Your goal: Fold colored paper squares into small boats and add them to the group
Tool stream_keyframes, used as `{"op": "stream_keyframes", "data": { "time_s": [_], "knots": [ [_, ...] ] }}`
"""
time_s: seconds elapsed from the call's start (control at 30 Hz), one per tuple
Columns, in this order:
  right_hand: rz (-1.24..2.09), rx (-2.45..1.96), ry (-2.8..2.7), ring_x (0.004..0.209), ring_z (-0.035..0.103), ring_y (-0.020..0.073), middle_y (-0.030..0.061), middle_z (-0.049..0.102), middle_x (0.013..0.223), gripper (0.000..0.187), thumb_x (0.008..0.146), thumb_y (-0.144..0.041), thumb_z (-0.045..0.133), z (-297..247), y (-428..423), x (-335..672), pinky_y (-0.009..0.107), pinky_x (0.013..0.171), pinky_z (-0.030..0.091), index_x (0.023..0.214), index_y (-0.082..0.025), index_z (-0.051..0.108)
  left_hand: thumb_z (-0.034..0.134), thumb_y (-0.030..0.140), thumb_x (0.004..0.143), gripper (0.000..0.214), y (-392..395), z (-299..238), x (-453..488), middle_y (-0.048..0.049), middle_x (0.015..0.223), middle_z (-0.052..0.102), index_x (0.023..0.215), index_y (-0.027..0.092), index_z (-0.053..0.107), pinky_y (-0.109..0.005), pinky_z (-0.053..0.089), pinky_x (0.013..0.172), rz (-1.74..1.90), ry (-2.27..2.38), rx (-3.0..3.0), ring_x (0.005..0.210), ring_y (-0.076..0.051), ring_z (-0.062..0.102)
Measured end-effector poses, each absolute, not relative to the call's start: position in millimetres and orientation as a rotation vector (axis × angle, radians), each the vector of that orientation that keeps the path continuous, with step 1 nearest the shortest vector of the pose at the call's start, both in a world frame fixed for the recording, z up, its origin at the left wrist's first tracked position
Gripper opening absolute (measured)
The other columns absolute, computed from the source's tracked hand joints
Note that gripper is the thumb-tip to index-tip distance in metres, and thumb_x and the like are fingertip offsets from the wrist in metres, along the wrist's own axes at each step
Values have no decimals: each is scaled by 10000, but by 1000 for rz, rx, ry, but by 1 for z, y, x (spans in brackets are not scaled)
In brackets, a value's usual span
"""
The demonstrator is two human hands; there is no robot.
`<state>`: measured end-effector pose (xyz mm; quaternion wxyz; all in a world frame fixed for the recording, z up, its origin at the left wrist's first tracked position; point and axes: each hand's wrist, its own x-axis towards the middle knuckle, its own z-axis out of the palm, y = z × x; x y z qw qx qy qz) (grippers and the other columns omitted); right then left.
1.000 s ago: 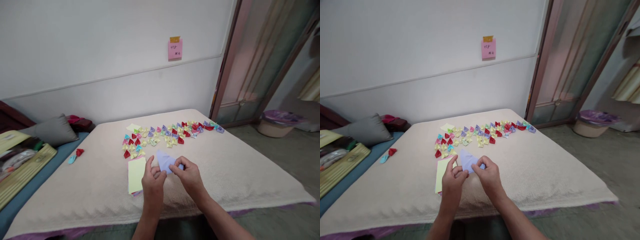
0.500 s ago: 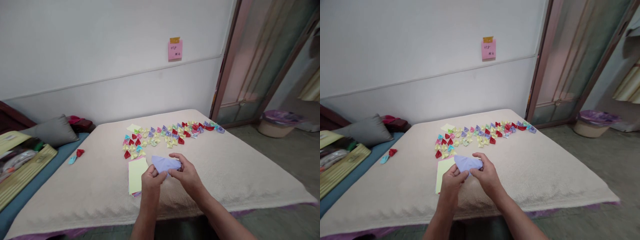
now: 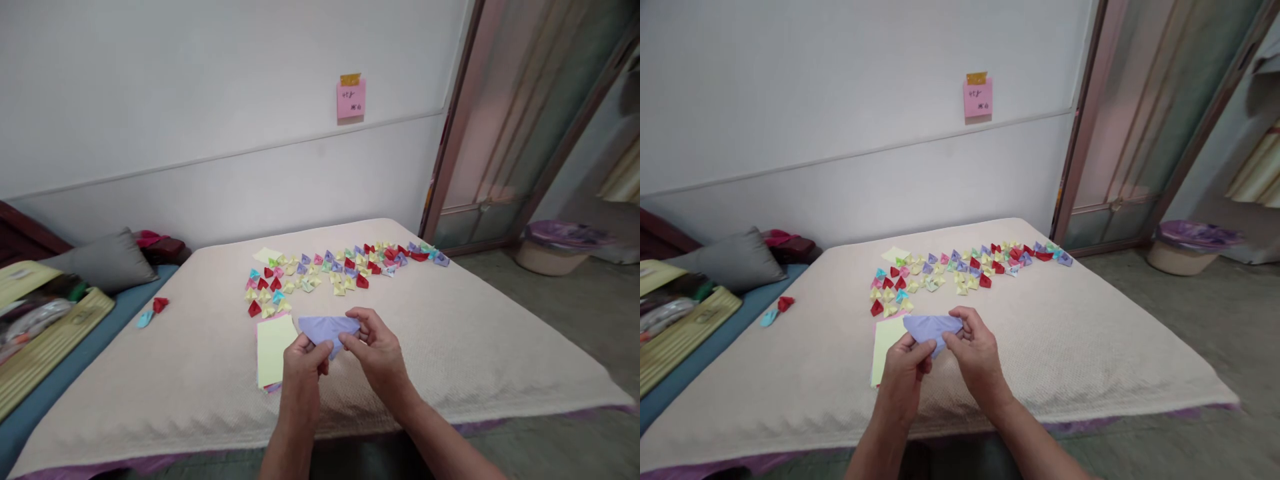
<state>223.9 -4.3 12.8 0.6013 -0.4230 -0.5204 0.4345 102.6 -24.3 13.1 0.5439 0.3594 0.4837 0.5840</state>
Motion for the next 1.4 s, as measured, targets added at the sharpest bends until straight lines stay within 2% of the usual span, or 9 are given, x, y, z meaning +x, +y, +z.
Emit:
{"op": "stream_keyframes", "data": {
  "time_s": [0.17, 0.27, 0.7, 0.87, 1.13, 1.27, 1.4],
  "knots": [
    [759, -1058, -1383, 639, 525, 130, 5, 602, 867, 230, 748, -169, 593, 13, -6, 226, 268, 661, 441, 970, -229, 579, 661, 240, 680, 162, -25, 16, 104, 54, 518, 457, 783, 126, 613, -207, 247, 477, 1374, 1144, 809, 474, -65, 336],
    [674, -1066, -1445, 662, 549, 142, 14, 617, 902, 227, 767, -163, 578, 13, -8, 226, 286, 707, 445, 982, -237, 579, 668, 242, 667, 181, -26, 17, 105, 50, 526, 472, 797, 123, 627, -207, 253, 478, 1376, 1154, 793, 472, -64, 340],
    [850, -1036, -1288, 571, 506, 112, -56, 479, 716, 321, 756, -159, 592, 13, -7, 222, 245, 581, 429, 1024, -241, 437, 659, 224, 683, 162, -25, 15, 104, 53, 535, 472, 801, 122, 618, -206, 249, 479, 1384, 1125, 802, 473, -58, 334],
    [877, -1055, -1290, 572, 528, 125, -56, 514, 680, 248, 737, -181, 613, 14, -7, 223, 252, 582, 422, 933, -236, 470, 665, 234, 667, 145, -25, 15, 103, 57, 511, 459, 755, 131, 614, -206, 258, 478, 1388, 1131, 789, 468, -63, 342],
    [1265, -935, -1199, 507, 513, 124, -57, 524, 559, 171, 649, -230, 683, 18, -1, 227, 249, 511, 403, 766, -205, 560, 679, 281, 651, 173, -24, 19, 102, 53, 487, 456, 646, 134, 587, -204, 271, 463, 1384, 1176, 877, 458, -68, 363],
    [1334, -906, -1149, 486, 509, 115, -54, 545, 538, 164, 623, -238, 706, 22, 0, 229, 241, 501, 395, 719, -192, 581, 649, 315, 695, 183, -23, 23, 95, 55, 498, 469, 722, 137, 614, -193, 283, 448, 1403, 1207, 936, 454, -68, 384],
    [1374, -893, -1142, 475, 505, 114, -43, 565, 531, 136, 635, -249, 692, 24, 0, 231, 239, 493, 389, 696, -182, 591, 663, 259, 678, 165, -21, 24, 88, 58, 540, 499, 770, 148, 583, -178, 317, 454, 1441, 1152, 923, 459, -57, 396]
  ]
}}
